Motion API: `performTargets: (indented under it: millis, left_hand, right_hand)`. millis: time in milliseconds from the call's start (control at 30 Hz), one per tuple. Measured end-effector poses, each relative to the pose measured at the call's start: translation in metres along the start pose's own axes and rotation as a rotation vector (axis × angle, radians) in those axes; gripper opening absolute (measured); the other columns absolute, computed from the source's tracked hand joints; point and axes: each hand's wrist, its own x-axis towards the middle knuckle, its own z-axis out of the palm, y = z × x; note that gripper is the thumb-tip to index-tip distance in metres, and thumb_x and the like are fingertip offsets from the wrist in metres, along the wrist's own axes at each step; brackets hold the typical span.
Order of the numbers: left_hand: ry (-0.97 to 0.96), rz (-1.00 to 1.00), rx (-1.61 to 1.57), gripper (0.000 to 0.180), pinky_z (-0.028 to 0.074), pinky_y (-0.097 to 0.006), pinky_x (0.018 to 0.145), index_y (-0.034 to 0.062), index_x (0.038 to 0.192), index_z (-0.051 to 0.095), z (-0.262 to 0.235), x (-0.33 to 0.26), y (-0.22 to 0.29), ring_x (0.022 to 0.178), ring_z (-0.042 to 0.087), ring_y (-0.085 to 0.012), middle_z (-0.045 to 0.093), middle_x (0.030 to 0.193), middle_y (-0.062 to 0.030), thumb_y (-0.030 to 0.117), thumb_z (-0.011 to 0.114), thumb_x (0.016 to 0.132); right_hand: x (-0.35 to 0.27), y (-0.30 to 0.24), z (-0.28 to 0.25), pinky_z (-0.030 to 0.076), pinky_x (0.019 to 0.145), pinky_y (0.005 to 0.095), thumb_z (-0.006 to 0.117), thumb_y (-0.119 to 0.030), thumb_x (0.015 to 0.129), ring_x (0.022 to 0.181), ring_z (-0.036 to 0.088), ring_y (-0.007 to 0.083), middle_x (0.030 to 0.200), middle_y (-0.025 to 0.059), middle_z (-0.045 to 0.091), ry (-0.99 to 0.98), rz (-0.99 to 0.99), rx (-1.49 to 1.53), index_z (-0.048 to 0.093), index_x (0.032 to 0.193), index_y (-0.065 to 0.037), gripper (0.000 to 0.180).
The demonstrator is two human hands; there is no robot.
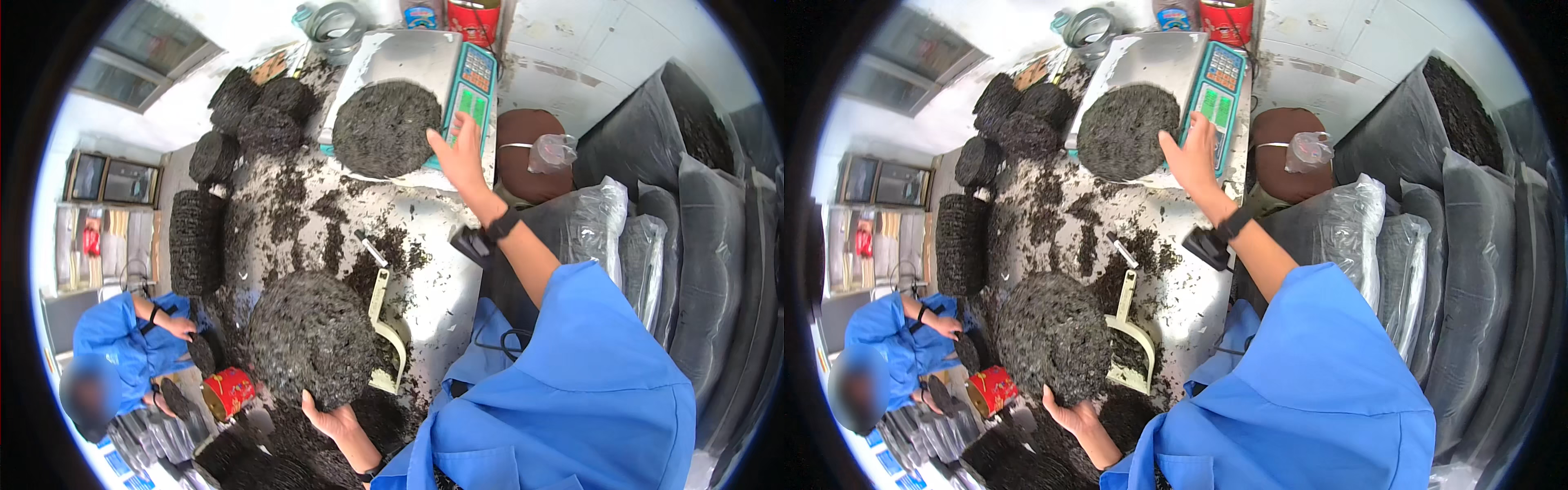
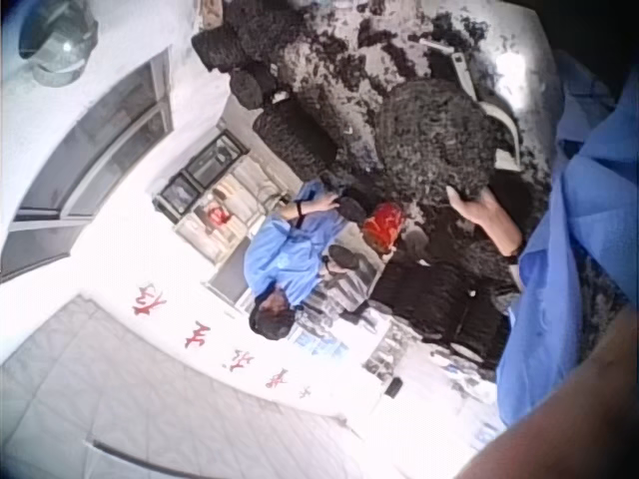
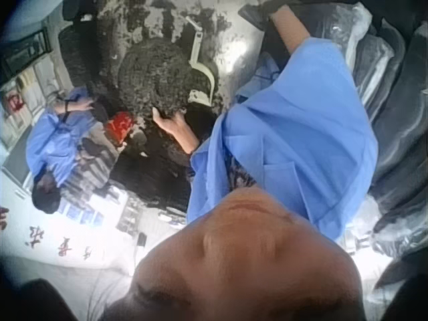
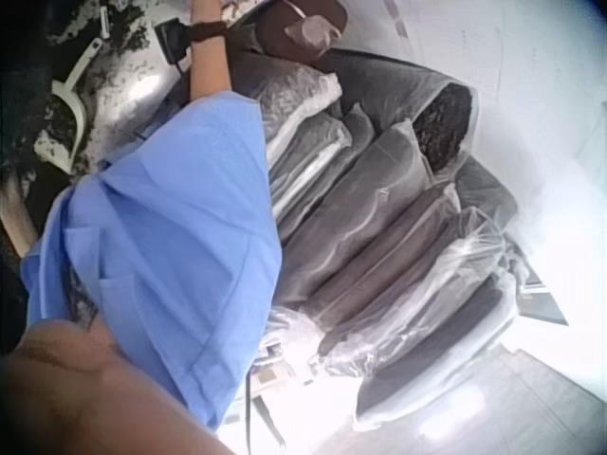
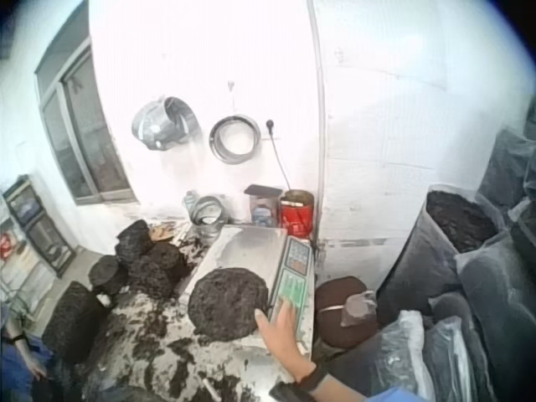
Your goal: The person manually shapes and compacts dark, granular seaweed into round, flat discs on a work table. They repeatedly press the material with their hands to form uniform shapes, occasionally using a dustpan to gather loose fragments. The finished discs are stacked in piles on the table.
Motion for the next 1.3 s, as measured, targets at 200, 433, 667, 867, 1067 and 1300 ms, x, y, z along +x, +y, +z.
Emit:
performTargets:
  millis: [200, 433, 667, 867, 1067, 1300]
  left_hand:
    - [-0.073, 0.006, -0.099, 0.061, 0.040, -0.051, 0.098, 0.0019, 0.128, 0.045, -0.005, -0.001, 0.013, 0.113, 0.049, -0.0337, 0.050, 0.127, -0.0154, 0.023, 0.067, 0.076]
    - [-0.121, 0.035, -0.125, 0.057, 0.038, -0.054, 0.100, 0.0016, 0.126, 0.048, -0.016, 0.003, 0.028, 0.116, 0.048, -0.0343, 0.051, 0.126, -0.0168, 0.023, 0.068, 0.077]
    - [-0.101, 0.022, -0.025, 0.051, 0.043, -0.051, 0.095, -0.0002, 0.120, 0.053, -0.023, -0.021, 0.046, 0.109, 0.053, -0.0336, 0.056, 0.121, -0.0170, 0.023, 0.066, 0.077]
    - [-0.001, 0.067, -0.128, 0.051, 0.037, -0.051, 0.101, -0.0030, 0.124, 0.048, -0.052, -0.034, 0.055, 0.116, 0.047, -0.0344, 0.050, 0.128, -0.0175, 0.015, 0.064, 0.079]
    - [0.043, 0.110, -0.094, 0.047, 0.035, -0.048, 0.102, -0.0016, 0.124, 0.048, -0.073, -0.056, 0.054, 0.116, 0.048, -0.0310, 0.051, 0.127, -0.0147, 0.015, 0.062, 0.083]
    - [0.057, 0.105, -0.218, 0.053, 0.037, -0.045, 0.102, 0.0083, 0.129, 0.047, -0.080, -0.078, 0.046, 0.118, 0.046, -0.0268, 0.049, 0.131, -0.0077, 0.031, 0.065, 0.085]
  right_hand:
    - [-0.094, 0.010, -0.027, 0.041, 0.079, 0.0332, 0.060, -0.010, 0.079, 0.088, 0.047, 0.0229, 0.096, 0.0106, 0.042, -0.266, 0.087, 0.138, 0.041, 0.106, -0.002, 0.034]
    - [-0.116, -0.018, -0.006, 0.045, 0.072, 0.0294, 0.056, -0.007, 0.082, 0.088, 0.053, 0.0164, 0.105, 0.0089, 0.045, -0.543, 0.259, 0.415, 0.044, 0.116, -0.013, 0.037]
    - [-0.087, -0.032, 0.025, 0.045, 0.081, 0.0306, 0.052, -0.007, 0.088, 0.100, 0.053, 0.0174, 0.117, 0.0078, 0.048, -0.539, 0.265, 0.520, 0.041, 0.126, -0.016, 0.041]
    - [-0.074, -0.016, 0.042, 0.044, 0.075, 0.0270, 0.056, -0.006, 0.086, 0.092, 0.051, 0.0151, 0.109, 0.0084, 0.052, -0.486, 0.398, 0.898, 0.035, 0.138, -0.018, 0.057]
    - [-0.139, -0.082, -0.004, 0.041, 0.067, 0.0195, 0.060, -0.009, 0.088, 0.077, 0.049, 0.0032, 0.086, -0.0050, 0.052, -0.524, 0.519, 1.026, 0.058, 0.107, -0.007, 0.019]
    - [-0.256, -0.168, -0.049, 0.030, 0.053, 0.0169, 0.060, -0.005, 0.085, 0.060, 0.039, -0.0005, 0.075, -0.0081, 0.049, -1.305, 0.417, 0.721, 0.060, 0.093, -0.007, 0.008]
